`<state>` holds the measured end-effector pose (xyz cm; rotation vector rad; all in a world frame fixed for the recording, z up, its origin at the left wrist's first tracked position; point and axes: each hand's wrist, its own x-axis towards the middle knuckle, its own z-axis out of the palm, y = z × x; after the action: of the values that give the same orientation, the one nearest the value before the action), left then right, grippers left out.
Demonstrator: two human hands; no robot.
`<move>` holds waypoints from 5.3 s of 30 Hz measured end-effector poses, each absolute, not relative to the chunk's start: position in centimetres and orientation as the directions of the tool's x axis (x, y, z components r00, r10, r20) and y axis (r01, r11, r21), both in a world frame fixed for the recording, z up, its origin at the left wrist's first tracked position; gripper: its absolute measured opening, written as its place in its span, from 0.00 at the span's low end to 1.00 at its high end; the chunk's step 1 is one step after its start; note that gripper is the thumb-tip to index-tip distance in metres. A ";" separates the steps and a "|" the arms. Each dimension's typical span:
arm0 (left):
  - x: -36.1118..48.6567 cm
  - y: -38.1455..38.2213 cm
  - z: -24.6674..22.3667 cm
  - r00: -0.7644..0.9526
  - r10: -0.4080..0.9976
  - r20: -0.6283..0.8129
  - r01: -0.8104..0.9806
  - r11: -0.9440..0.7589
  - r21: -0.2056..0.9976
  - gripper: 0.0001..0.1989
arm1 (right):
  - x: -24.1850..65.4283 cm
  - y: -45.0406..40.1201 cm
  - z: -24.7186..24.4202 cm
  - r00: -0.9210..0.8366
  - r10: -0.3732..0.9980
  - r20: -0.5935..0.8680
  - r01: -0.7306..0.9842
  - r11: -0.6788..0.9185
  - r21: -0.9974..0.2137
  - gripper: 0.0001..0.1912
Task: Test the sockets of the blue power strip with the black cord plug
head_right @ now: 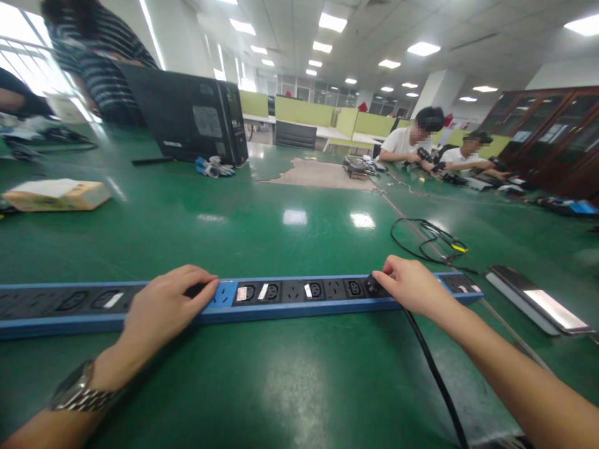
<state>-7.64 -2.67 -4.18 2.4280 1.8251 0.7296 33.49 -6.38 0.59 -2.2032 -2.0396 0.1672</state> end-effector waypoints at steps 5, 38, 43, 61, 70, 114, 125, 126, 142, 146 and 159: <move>-7.8 -2.7 -4.2 0.212 0.913 0.349 0.901 -0.321 0.292 0.15 | 33.8 -6.2 0.3 0.060 0.998 0.005 0.993 -0.059 -0.105 0.16; -7.8 -2.7 -4.5 0.240 0.889 0.391 0.895 -0.359 0.266 0.15 | 31.5 -8.3 9.7 0.248 0.868 0.430 0.951 -0.133 -0.280 0.17; -7.8 -2.8 -4.3 0.246 0.889 0.385 0.890 -0.365 0.273 0.15 | 26.5 -7.1 11.6 0.161 0.939 0.304 0.830 0.038 -0.557 0.17; -7.6 -3.0 -4.2 0.232 0.900 0.370 0.876 -0.359 0.323 0.13 | 18.8 -3.1 1.3 -0.135 0.990 -0.042 0.892 0.103 -0.440 0.10; -7.6 -3.2 -4.0 0.228 0.903 0.364 0.877 -0.353 0.326 0.13 | 17.3 -3.9 0.6 -0.134 0.990 0.038 0.975 0.139 -0.171 0.09; -8.9 -7.4 0.2 -0.205 0.979 -0.007 0.001 0.007 1.000 0.21 | 17.0 -4.3 0.7 -0.145 0.968 0.205 0.692 0.247 -0.678 0.14; -7.3 -6.6 -0.6 0.053 0.998 0.033 0.723 -0.062 0.688 0.14 | 22.4 -5.5 -5.5 -0.092 0.931 0.354 0.931 0.206 -0.301 0.16; -7.0 -6.5 -0.5 0.071 0.997 0.033 0.751 -0.075 0.656 0.13 | 22.3 -5.5 -5.5 -0.098 0.931 0.352 0.931 0.211 -0.298 0.15; -3.6 -6.6 -0.1 0.132 0.991 0.020 0.988 -0.133 0.083 0.14 | 22.0 -5.7 -5.7 -0.099 0.925 0.368 0.941 0.207 -0.268 0.15; -3.5 -6.7 0.0 0.124 0.992 0.023 0.992 -0.125 0.032 0.15 | 21.8 -5.8 -5.8 -0.121 0.912 0.391 0.949 0.221 -0.223 0.17; -4.3 -6.8 -0.7 0.098 0.990 0.105 0.940 -0.127 0.317 0.14 | 21.3 -6.0 -6.1 -0.130 0.890 0.437 0.959 0.224 -0.171 0.19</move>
<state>-4.25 -6.75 -0.69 2.1958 1.9543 0.4384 21.30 -5.97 -6.14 -1.7005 -2.0577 -0.2082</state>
